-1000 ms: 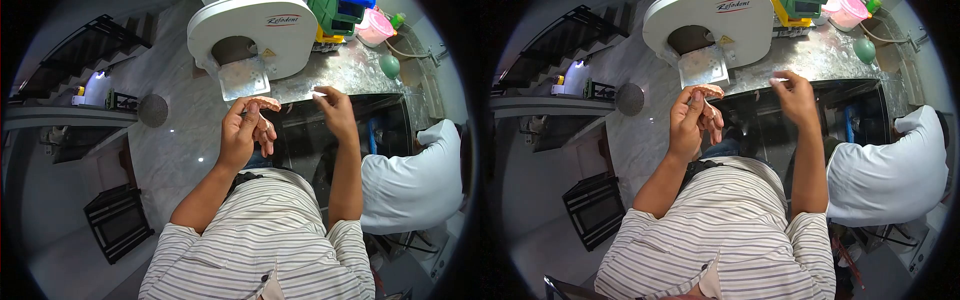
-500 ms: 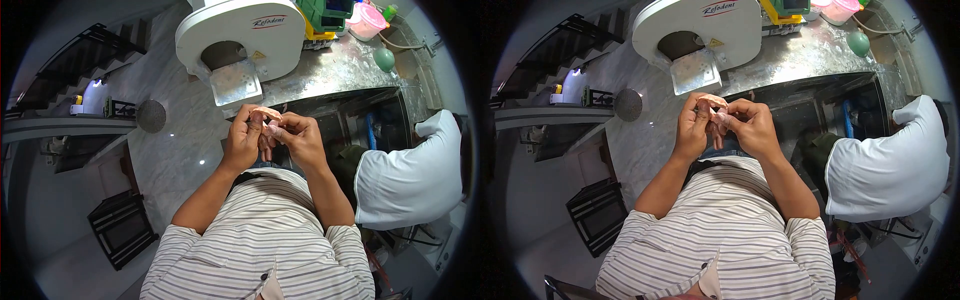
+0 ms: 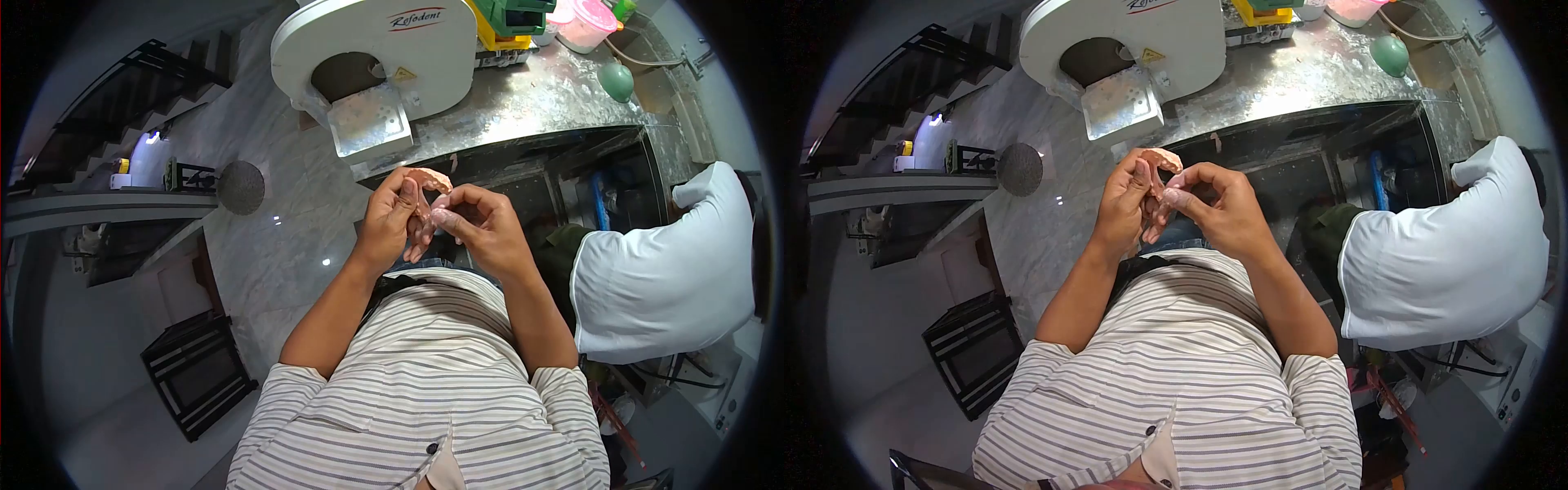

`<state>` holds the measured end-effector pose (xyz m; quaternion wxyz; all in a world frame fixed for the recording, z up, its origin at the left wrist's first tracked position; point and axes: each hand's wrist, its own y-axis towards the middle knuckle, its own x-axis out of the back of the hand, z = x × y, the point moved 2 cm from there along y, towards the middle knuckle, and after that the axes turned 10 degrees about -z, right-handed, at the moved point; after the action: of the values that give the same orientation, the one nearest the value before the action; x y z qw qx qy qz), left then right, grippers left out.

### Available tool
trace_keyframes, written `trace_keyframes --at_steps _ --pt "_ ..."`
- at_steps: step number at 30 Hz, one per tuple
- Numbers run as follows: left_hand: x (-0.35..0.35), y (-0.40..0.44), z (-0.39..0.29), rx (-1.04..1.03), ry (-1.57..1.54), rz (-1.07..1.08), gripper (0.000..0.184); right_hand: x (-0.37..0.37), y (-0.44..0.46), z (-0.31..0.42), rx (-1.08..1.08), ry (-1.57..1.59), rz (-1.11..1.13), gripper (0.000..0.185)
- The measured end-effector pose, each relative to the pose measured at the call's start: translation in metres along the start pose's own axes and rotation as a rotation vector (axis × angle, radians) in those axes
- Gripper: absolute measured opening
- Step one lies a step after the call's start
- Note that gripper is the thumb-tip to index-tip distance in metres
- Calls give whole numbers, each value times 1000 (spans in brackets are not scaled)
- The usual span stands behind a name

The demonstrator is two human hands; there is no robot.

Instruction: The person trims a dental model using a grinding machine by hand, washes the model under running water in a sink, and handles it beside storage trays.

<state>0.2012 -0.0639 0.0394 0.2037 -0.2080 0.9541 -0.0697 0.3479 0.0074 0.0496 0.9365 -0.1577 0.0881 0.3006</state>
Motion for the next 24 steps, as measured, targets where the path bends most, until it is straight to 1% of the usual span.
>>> trace_keyframes --at_steps 1,2,3,4,6,8,10,11,13,14,16,20,22,23,24 --pt "-1 -1 0 0 -1 2 44 -1 -2 1 1 51 23 13" --pt "-2 -3 -1 42 6 17 45 0 -3 -1 3 49 22 13" --pt "-4 -4 -1 83 13 31 47 1 -3 -4 -22 73 26 14" --pt "-4 -5 -1 80 12 31 47 2 -3 -6 -47 97 32 16" --pt "-5 -7 -2 68 91 33 57 4 -5 -5 -38 51 27 19" --pt "-4 -8 -5 58 118 41 59 5 -6 -6 -32 5 22 21" --pt "1 -8 -7 48 146 49 60 7 -6 -7 82 -136 -76 24" --pt "6 -8 -7 50 186 50 61 6 -5 -8 82 -137 -73 24" --pt "9 -9 -6 53 224 47 61 3 -4 -5 208 -187 -189 26" --pt "11 -10 -7 44 238 23 60 3 -4 -5 207 -188 -185 26" --pt "14 -11 -8 35 251 -7 59 2 -2 -7 121 -162 -137 27" --pt "18 -12 -11 85 158 -23 51 -6 4 -10 139 -139 -139 28" --pt "18 -11 -11 95 117 -48 48 -10 8 -10 153 -100 -189 27" --pt "18 -11 -11 99 84 -43 42 -14 11 -10 153 -102 -181 27" --pt "18 -11 -12 103 52 -39 36 -19 13 -10 172 -39 -225 26"
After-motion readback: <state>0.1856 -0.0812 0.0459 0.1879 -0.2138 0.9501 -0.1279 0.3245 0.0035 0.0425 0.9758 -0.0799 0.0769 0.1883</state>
